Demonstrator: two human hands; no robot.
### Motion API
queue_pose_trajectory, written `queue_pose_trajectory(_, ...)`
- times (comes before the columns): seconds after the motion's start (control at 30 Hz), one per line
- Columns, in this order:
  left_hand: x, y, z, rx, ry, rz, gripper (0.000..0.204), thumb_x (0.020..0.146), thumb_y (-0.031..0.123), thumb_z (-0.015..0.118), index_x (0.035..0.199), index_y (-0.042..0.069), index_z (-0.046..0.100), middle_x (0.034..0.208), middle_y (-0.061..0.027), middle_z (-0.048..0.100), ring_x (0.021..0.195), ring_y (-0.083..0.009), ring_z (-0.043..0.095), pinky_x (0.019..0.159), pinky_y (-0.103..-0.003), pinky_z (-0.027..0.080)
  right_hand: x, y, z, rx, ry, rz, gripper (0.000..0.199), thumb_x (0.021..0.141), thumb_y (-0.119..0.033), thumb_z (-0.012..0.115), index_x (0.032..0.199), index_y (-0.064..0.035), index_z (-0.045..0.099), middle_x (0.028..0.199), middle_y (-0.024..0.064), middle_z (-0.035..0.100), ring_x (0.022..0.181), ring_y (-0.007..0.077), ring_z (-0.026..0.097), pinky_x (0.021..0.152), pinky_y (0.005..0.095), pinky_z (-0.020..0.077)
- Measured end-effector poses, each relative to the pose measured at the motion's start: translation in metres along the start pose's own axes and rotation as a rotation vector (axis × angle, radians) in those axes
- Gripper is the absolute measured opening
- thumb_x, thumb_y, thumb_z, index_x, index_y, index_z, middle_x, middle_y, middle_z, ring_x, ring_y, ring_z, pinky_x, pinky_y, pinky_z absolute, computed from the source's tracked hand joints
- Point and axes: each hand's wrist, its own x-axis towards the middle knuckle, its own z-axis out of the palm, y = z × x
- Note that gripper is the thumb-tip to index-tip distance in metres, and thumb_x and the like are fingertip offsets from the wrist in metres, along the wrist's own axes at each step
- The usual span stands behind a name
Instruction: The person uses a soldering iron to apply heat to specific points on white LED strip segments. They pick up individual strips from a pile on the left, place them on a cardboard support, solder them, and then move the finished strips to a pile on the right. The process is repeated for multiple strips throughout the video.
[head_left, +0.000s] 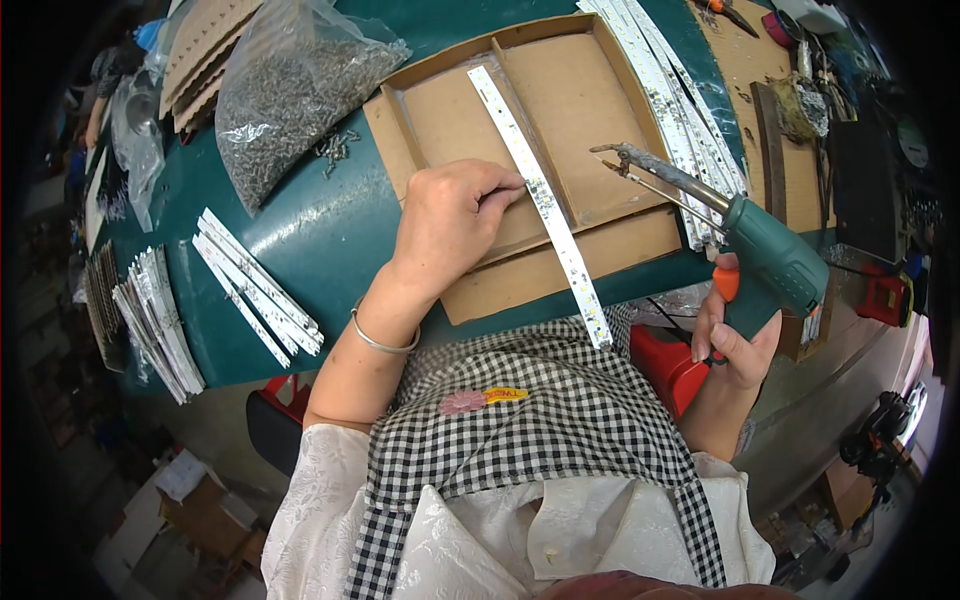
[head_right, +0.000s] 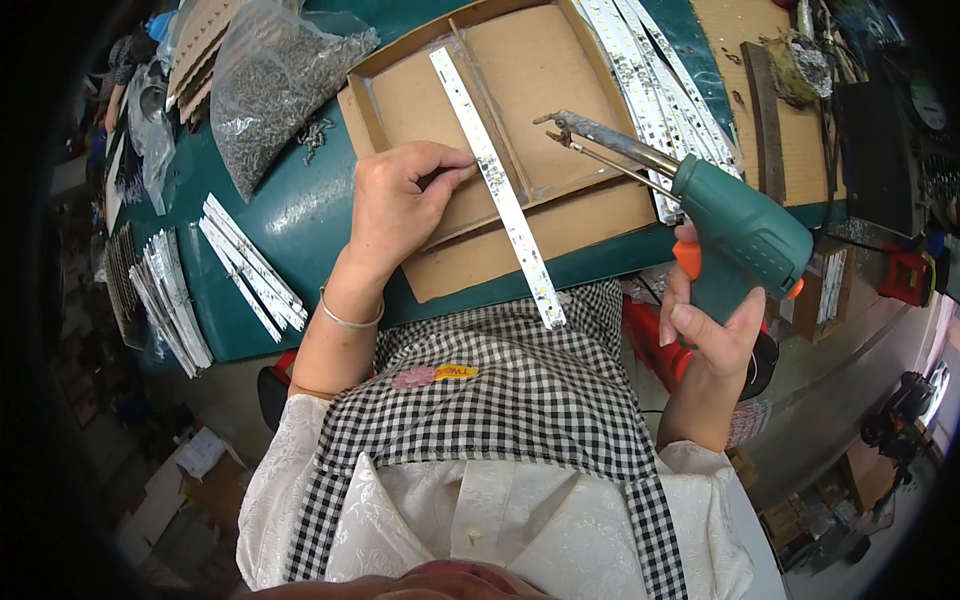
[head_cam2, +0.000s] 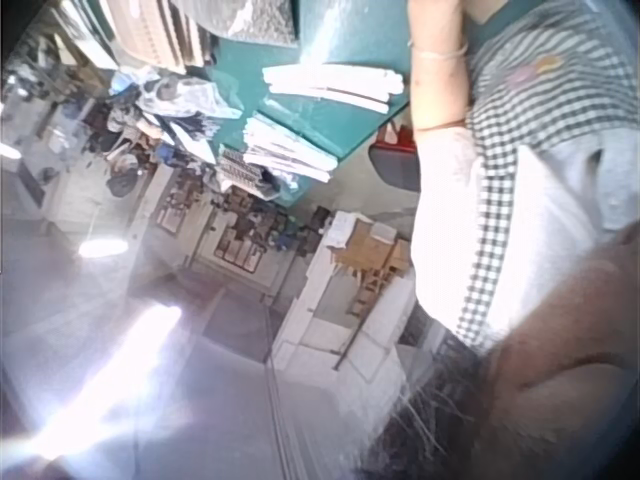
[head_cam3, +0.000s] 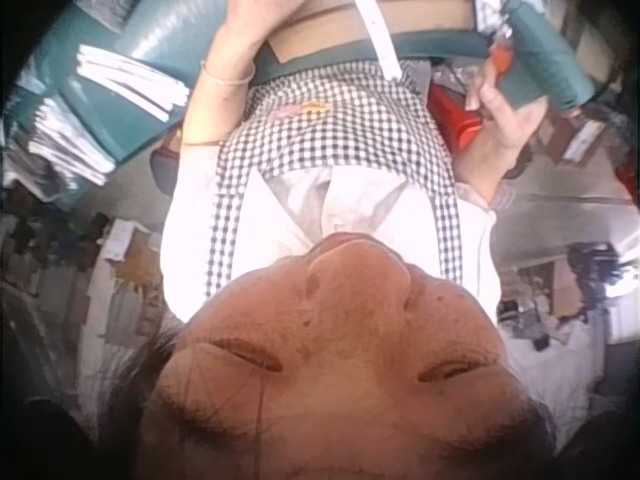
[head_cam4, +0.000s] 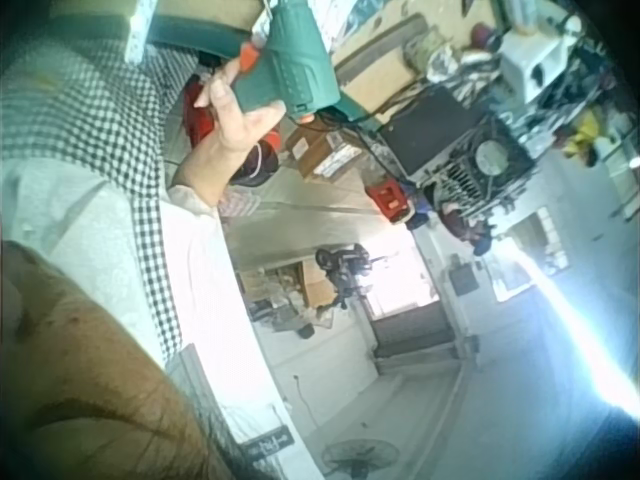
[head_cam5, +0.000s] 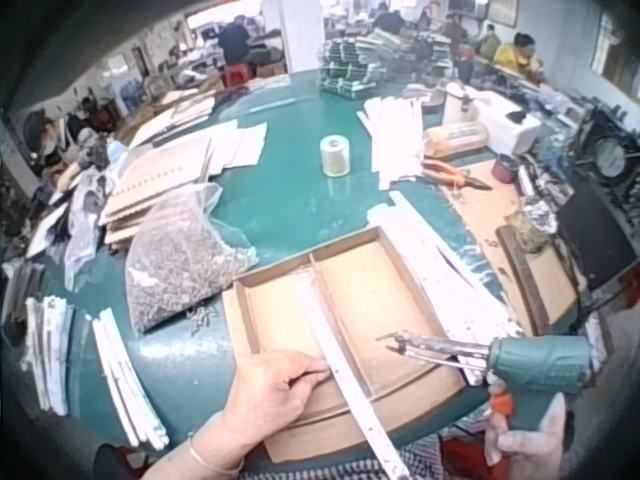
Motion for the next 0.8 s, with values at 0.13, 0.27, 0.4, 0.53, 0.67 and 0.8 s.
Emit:
queue_pose_trajectory(0.13, -0.001, 0.008, -0.009, 0.076, -0.046, 0.027, 0.021, 0.075, 0.000, 0.077, 0.096, 0.002, 0.074, 0.086, -0.0124, 0.074, 0.072, -0.0243, 0.072, 0.066, -0.030, 0.056, -0.003, -0.003, -0.003, 0.010, 0.024, -0.015, 0.073, 0.076, -0.002, 0.072, 0.136, 0.0152, 0.035, 0.102, 0.0201, 0.054, 0.055, 0.0158, 0.054, 0.042, 0.0271, 0.0492)
queue_pose_trajectory(0.27, -0.011, 0.021, -0.025, 0.178, 0.021, 0.174, 0.028, 0.071, -0.001, 0.077, 0.099, 0.003, 0.071, 0.089, -0.0117, 0.072, 0.076, -0.0265, 0.069, 0.068, -0.033, 0.056, -0.007, -0.012, -0.012, 0.033, 0.029, -0.116, 0.076, 0.075, -0.003, 0.071, 0.138, 0.0135, 0.033, 0.092, 0.0145, 0.051, 0.056, 0.0163, 0.055, 0.042, 0.0266, 0.0483)
queue_pose_trajectory(0.4, -0.021, 0.045, -0.025, 0.094, -0.173, 0.389, 0.034, 0.070, 0.002, 0.074, 0.104, 0.004, 0.071, 0.105, -0.0103, 0.070, 0.092, -0.0284, 0.065, 0.076, -0.037, 0.055, 0.007, -0.024, -0.007, -0.096, 0.177, -0.306, 0.077, 0.075, -0.006, 0.072, 0.140, 0.0109, 0.033, 0.089, 0.0125, 0.049, 0.058, 0.0167, 0.056, 0.047, 0.0258, 0.0489)
queue_pose_trajectory(0.53, -0.014, 0.064, -0.012, 0.146, -0.366, 0.542, 0.031, 0.076, 0.009, 0.066, 0.106, 0.004, 0.071, 0.109, -0.0046, 0.069, 0.098, -0.0233, 0.059, 0.083, -0.035, 0.050, 0.032, -0.021, -0.016, -0.415, 0.400, -0.465, 0.070, 0.079, 0.011, 0.069, 0.140, 0.0058, 0.037, 0.095, 0.0106, 0.052, 0.071, 0.0153, 0.059, 0.058, 0.0258, 0.0511)
queue_pose_trajectory(0.67, -0.010, 0.067, -0.011, 0.266, -0.500, 0.623, 0.033, 0.075, 0.012, 0.065, 0.106, 0.003, 0.071, 0.107, -0.0026, 0.068, 0.094, -0.0202, 0.056, 0.081, -0.032, 0.046, 0.059, -0.003, -0.047, -0.579, 0.477, -0.490, 0.043, 0.080, 0.011, 0.072, 0.118, 0.0016, 0.053, 0.095, 0.0049, 0.058, 0.080, 0.0113, 0.060, 0.074, 0.0249, 0.0490)
queue_pose_trajectory(0.8, -0.021, 0.086, -0.032, 0.341, -0.427, 0.713, 0.032, 0.073, 0.014, 0.066, 0.102, 0.001, 0.071, 0.104, -0.0042, 0.065, 0.090, -0.0203, 0.055, 0.079, -0.033, 0.046, 0.085, -0.014, -0.047, -1.152, 0.522, -0.406, 0.040, 0.080, -0.003, 0.077, 0.112, -0.0001, 0.054, 0.087, 0.0068, 0.064, 0.079, 0.0174, 0.063, 0.075, 0.0318, 0.0501)
